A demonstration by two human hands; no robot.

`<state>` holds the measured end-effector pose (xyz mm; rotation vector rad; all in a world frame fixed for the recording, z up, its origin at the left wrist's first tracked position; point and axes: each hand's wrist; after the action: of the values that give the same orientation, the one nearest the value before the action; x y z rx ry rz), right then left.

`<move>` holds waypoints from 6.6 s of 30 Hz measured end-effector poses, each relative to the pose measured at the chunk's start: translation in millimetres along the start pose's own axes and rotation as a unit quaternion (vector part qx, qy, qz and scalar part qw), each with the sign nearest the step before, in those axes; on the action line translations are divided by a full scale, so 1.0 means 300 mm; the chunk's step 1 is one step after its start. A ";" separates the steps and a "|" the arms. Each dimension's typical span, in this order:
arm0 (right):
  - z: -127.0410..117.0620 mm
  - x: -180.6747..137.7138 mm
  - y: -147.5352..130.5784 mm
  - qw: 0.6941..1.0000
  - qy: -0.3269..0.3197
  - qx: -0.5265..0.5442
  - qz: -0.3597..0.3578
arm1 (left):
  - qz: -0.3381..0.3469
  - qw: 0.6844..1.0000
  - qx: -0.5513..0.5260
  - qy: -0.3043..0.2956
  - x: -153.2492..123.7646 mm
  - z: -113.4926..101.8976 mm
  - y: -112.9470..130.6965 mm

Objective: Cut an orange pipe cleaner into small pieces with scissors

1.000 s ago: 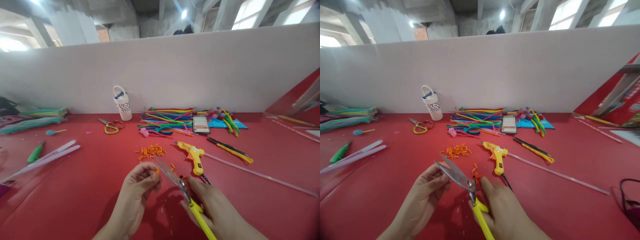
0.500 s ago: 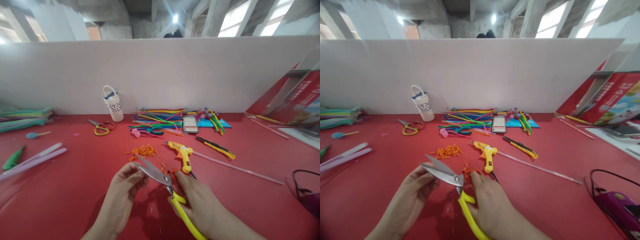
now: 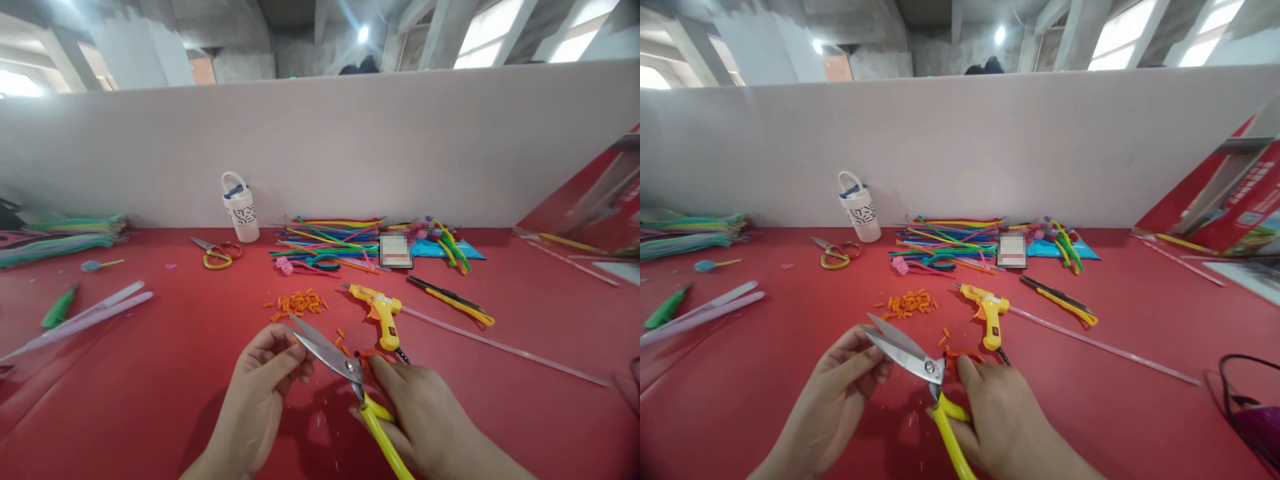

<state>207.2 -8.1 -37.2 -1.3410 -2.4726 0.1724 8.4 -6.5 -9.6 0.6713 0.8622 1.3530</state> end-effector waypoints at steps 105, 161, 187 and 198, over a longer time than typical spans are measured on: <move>-0.039 0.031 -0.082 0.872 -0.050 0.442 0.202 | -0.108 0.942 0.295 -0.120 -0.019 0.028 -0.131; 0.002 0.013 -0.011 0.991 0.089 -0.069 -0.078 | 0.024 0.997 0.058 0.037 0.015 -0.002 0.039; -0.063 0.038 -0.058 0.783 -0.119 0.554 0.255 | -0.228 0.942 0.155 -0.190 -0.010 0.021 -0.087; -0.040 0.038 -0.064 0.793 -0.120 0.546 0.242 | -0.232 0.936 0.189 -0.184 -0.011 0.022 -0.082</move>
<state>190.0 -9.7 -18.4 -1.3134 -1.5109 1.6634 27.2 -12.3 -26.0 0.9154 0.9075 0.6135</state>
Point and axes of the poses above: each hand's wrist, its own x-axis towards the middle knuckle, its own z-axis out of the palm, y = z × x, and after that the axes turned 2 degrees about x, right-handed
